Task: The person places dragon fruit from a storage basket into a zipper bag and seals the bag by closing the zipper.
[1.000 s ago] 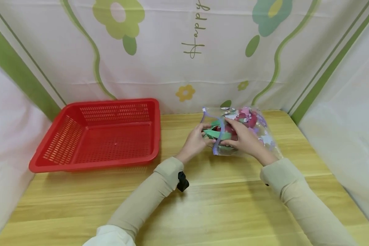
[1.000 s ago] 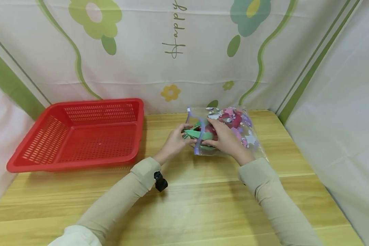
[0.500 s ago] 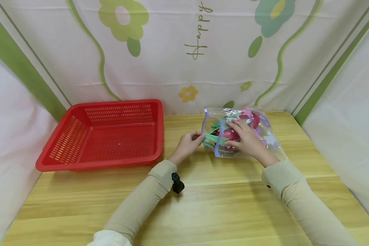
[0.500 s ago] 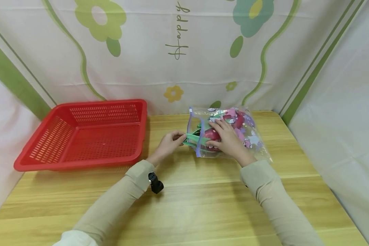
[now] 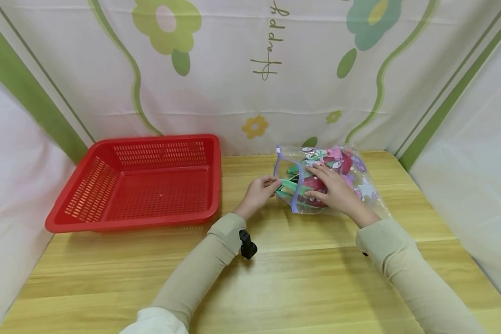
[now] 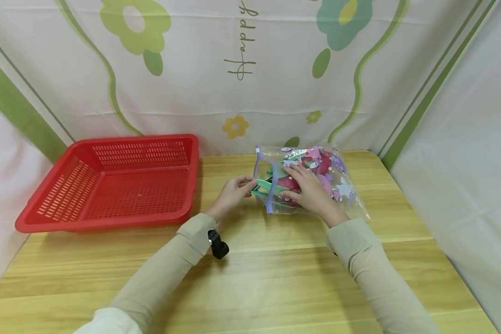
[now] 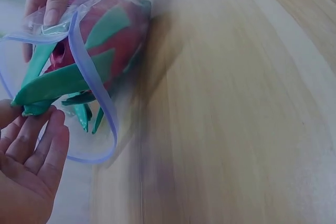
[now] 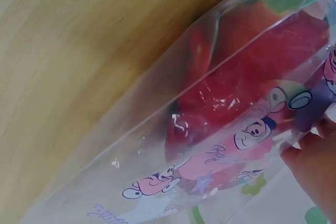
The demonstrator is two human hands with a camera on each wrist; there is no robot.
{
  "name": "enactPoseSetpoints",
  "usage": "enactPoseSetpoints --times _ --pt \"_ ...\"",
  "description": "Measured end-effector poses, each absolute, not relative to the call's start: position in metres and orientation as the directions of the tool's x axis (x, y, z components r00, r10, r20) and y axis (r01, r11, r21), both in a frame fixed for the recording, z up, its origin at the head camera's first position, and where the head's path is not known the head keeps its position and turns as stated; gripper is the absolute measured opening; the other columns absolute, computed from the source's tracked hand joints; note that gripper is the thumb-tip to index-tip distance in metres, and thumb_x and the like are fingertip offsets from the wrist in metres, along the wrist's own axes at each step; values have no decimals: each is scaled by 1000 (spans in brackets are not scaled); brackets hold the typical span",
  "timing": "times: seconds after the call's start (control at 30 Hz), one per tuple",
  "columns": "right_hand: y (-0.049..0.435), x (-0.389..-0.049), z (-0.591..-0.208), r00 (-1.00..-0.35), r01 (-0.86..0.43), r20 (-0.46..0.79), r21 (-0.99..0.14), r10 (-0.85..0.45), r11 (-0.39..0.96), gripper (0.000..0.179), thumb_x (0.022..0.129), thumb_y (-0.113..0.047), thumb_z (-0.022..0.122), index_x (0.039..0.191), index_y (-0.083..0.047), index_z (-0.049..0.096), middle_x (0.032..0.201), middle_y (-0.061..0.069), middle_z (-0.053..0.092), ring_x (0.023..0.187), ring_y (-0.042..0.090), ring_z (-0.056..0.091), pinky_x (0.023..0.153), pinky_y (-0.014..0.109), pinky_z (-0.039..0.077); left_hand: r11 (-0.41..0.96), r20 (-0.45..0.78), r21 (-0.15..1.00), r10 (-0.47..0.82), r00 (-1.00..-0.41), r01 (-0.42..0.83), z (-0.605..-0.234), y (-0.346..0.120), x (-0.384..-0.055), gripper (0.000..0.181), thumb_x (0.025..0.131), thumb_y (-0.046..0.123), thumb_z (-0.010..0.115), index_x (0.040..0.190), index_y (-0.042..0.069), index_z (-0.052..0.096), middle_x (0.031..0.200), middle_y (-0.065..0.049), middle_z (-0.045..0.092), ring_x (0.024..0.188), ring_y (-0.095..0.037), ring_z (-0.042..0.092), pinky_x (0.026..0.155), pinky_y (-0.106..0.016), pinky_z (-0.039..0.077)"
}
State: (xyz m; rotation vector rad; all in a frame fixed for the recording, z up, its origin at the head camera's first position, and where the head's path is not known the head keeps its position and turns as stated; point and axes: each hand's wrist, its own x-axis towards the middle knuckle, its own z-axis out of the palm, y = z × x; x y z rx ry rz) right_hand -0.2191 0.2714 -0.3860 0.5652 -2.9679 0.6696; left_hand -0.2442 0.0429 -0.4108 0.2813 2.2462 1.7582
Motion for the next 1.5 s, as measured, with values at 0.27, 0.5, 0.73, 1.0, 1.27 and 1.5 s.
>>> enactPoseSetpoints --times 0.27,0.5,0.73,1.0,1.27,1.5 --pt "270 -219 -385 -945 -326 139 -475 -295 818 83 84 -29 73 146 2 27 148 27 36 136 47 33 112 60 28 281 -135 959 319 -938 -42 -415 55 -243 31 99 28 52 116 4 61 120 -15 64 109 -26 63 89 -38 54" --pt "262 -211 -388 -920 -382 248 -388 -305 839 80 82 -28 75 139 7 32 151 30 26 141 46 23 113 66 16 294 -140 955 356 -924 -31 -418 58 -242 34 99 31 50 119 5 61 121 -14 65 109 -27 63 91 -40 52" --pt "248 -195 -399 -869 -476 270 -226 -415 850 111 77 -62 66 149 6 16 156 28 13 146 44 11 114 66 11 353 -145 936 353 -924 -12 -416 49 -245 38 101 33 45 125 9 62 124 -10 65 115 -24 60 97 -37 49" --pt "238 -188 -412 -886 -438 168 0 -431 899 134 61 -57 82 151 3 4 158 26 3 148 40 2 117 62 6 333 -144 943 362 -921 -17 -416 46 -247 35 101 26 47 123 3 63 116 -16 67 106 -28 64 96 -39 51" --pt "239 -187 -417 -900 -392 177 69 -398 917 94 85 -36 68 151 2 12 159 23 10 147 38 13 119 56 8 333 -200 940 351 -915 -78 -416 45 -247 38 102 26 45 128 3 59 119 -15 66 107 -29 64 96 -40 51" --pt "244 -190 -418 -883 -409 207 98 -420 907 68 96 -28 53 149 3 24 156 19 27 144 34 27 119 49 19 304 -217 946 325 -921 -116 -416 43 -247 35 101 23 47 125 1 61 117 -17 66 105 -31 65 93 -40 52"
